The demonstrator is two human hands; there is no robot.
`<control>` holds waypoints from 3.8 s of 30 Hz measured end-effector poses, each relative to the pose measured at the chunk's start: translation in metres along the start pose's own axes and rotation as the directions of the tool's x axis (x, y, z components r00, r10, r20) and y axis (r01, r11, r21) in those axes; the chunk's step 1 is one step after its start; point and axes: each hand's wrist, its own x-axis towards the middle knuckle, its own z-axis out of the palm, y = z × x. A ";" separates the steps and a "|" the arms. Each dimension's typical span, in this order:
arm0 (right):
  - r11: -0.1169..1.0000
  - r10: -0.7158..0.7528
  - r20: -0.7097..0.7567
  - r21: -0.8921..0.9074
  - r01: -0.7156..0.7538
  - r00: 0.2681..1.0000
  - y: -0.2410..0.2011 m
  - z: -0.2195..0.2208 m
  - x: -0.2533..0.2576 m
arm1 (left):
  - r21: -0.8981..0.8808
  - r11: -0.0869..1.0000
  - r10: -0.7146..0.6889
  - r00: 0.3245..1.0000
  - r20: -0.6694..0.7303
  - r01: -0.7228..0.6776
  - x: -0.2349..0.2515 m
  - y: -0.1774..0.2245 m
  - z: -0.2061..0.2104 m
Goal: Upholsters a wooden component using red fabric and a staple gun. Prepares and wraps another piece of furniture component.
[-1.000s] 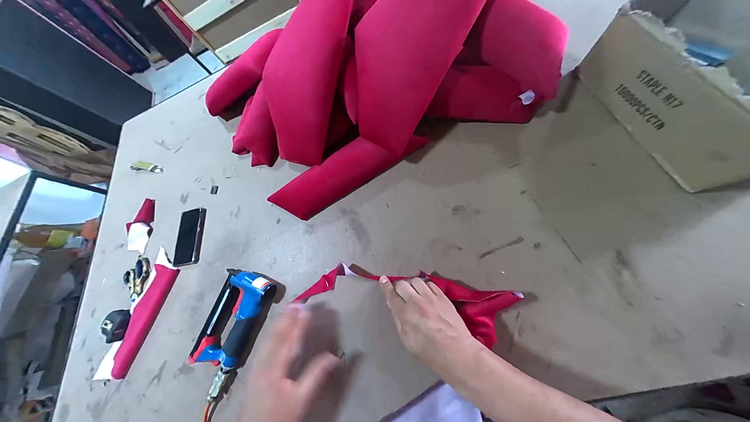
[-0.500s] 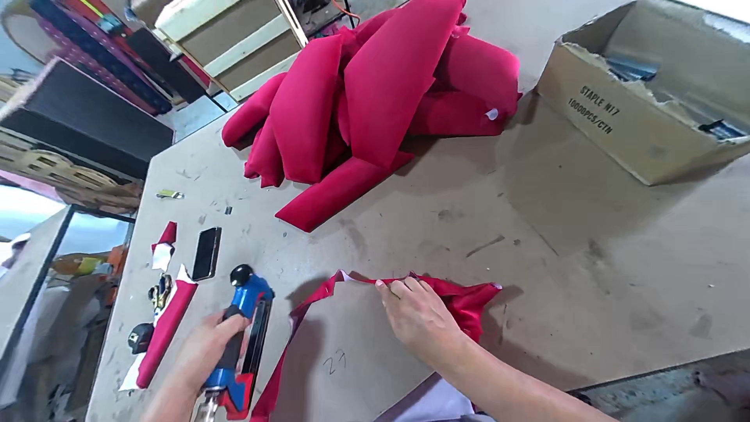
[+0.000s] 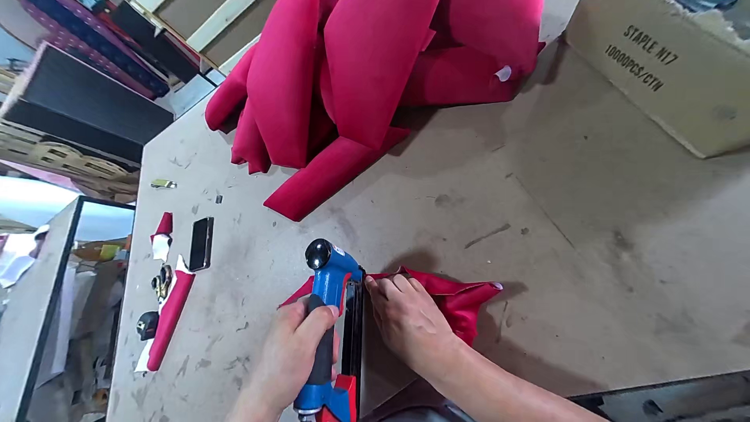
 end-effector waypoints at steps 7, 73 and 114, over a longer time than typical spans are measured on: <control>1.000 -0.008 -0.009 -0.019 0.008 1.000 0.000 0.001 0.001 | 0.086 0.996 -0.034 0.999 -0.008 0.035 -0.004 0.004 0.009; 0.914 -0.264 0.812 0.037 0.405 0.521 -0.087 0.028 0.205 | 0.743 0.496 0.017 0.860 0.509 -0.450 0.071 -0.062 -0.123; 0.942 -0.330 0.048 0.070 0.327 0.943 -0.051 0.026 0.047 | 0.039 0.999 0.019 0.903 -0.430 -0.003 -0.032 -0.106 -0.114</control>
